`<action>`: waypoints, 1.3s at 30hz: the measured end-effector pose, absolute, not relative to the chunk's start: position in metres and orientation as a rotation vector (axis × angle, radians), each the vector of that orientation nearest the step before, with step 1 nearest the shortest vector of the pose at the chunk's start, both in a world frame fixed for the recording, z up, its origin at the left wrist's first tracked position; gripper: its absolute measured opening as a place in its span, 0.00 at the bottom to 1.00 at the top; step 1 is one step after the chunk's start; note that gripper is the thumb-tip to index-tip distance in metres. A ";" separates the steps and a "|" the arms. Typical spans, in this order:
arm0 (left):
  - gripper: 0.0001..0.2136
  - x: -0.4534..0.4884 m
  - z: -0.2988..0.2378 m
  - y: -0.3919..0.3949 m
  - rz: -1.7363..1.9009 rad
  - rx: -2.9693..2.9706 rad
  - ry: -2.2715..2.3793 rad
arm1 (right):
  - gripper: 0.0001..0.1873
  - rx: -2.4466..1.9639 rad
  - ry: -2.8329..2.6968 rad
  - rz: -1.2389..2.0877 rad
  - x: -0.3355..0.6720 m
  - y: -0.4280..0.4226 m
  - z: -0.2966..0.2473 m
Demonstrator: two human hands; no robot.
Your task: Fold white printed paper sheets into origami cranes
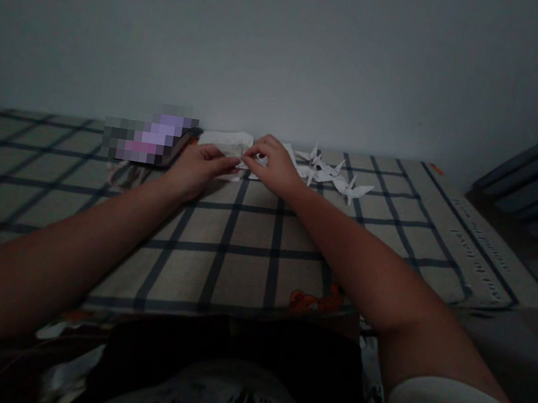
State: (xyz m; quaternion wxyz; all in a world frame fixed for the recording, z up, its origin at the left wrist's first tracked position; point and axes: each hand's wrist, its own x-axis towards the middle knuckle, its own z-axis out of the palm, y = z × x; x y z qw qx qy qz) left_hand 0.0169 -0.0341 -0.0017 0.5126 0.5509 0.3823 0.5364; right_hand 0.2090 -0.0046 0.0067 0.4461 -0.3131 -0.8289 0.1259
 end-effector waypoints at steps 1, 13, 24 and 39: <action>0.10 0.017 -0.002 -0.034 1.300 1.327 0.918 | 0.03 -0.777 -2.054 0.308 0.209 -0.005 0.007; 0.14 0.023 0.008 -0.034 1.284 1.172 0.815 | 0.05 -0.715 -2.194 0.011 0.212 -0.012 0.007; 0.19 0.022 0.004 -0.032 1.313 1.301 0.849 | 0.02 -0.788 -2.142 0.056 0.209 -0.007 0.005; 0.24 0.018 0.005 -0.036 1.296 1.516 0.935 | 0.08 -0.834 -1.933 0.360 0.209 -0.007 0.006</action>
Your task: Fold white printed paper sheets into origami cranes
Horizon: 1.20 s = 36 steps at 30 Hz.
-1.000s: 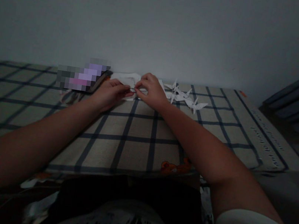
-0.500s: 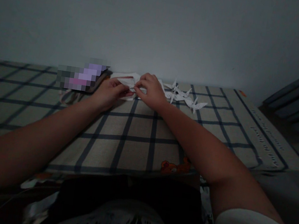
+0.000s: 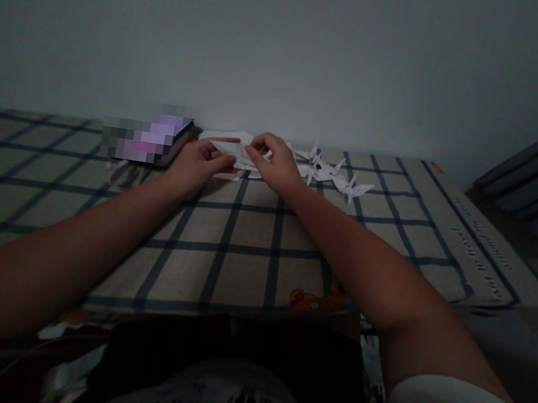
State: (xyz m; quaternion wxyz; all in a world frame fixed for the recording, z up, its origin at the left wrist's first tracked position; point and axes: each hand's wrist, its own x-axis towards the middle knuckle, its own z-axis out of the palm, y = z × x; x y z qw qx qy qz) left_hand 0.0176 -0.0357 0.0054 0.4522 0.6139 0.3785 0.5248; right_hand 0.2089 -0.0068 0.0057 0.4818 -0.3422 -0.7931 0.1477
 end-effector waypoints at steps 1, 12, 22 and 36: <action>0.24 0.018 0.005 -0.036 1.295 1.522 0.931 | 0.10 -0.853 -1.896 0.399 0.209 -0.006 0.005; 0.30 0.014 0.005 -0.030 1.291 1.546 0.978 | 0.15 -0.810 -1.983 0.685 0.208 0.000 -0.002; 0.18 0.020 0.004 -0.035 1.196 1.286 0.893 | 0.12 -0.863 -1.762 1.030 0.205 -0.005 0.003; 0.19 0.019 -0.001 -0.030 1.222 1.395 0.981 | 0.15 -0.861 -1.834 0.869 0.204 -0.009 0.003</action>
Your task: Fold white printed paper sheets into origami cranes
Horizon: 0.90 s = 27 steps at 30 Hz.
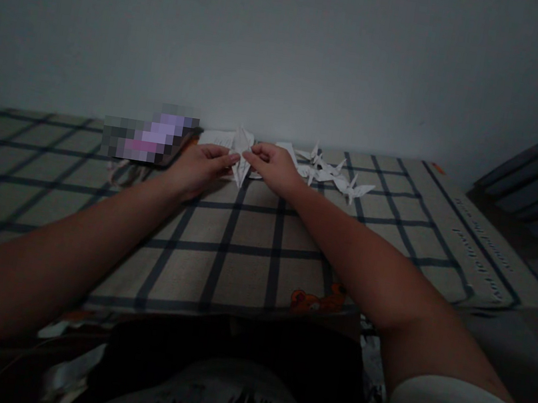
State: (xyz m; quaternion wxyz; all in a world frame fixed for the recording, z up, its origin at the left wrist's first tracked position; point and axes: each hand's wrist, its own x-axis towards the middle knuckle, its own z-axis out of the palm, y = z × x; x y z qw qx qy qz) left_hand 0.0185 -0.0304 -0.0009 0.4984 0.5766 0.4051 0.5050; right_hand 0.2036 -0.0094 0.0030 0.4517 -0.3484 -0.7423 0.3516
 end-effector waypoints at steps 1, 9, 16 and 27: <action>0.19 0.018 -0.001 -0.030 1.226 1.400 0.980 | 0.15 -0.857 -1.831 0.870 0.203 -0.010 0.003; 0.19 0.019 0.000 -0.032 1.260 1.472 1.015 | 0.15 -0.855 -1.845 0.817 0.202 -0.007 -0.002; 0.17 0.018 0.001 -0.035 1.216 1.473 1.089 | 0.15 -0.877 -1.901 0.747 0.205 -0.006 -0.002; 0.15 0.017 0.007 -0.037 1.331 1.726 1.234 | 0.17 -0.814 -1.922 0.944 0.202 -0.011 0.003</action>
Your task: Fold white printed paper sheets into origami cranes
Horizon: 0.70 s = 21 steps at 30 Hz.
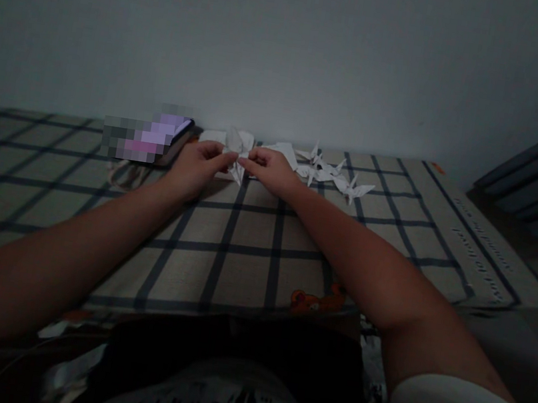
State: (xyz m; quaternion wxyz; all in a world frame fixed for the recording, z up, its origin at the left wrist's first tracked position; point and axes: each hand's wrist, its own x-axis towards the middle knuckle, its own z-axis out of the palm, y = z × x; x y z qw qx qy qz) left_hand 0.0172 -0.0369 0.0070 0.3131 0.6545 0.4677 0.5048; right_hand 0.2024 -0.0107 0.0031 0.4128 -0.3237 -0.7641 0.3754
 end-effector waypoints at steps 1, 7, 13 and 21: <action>0.15 0.017 0.007 -0.037 1.322 1.770 1.237 | 0.17 -0.814 -1.936 0.924 0.203 -0.011 0.003; 0.13 0.019 0.004 -0.033 1.376 1.845 1.092 | 0.20 -0.766 -1.928 1.014 0.203 -0.012 0.003; 0.13 0.018 0.004 -0.033 1.415 1.874 1.060 | 0.21 -0.769 -1.976 1.015 0.203 -0.014 0.004; 0.15 0.020 0.006 -0.036 1.405 1.787 1.049 | 0.18 -0.752 -1.983 0.989 0.203 -0.012 0.002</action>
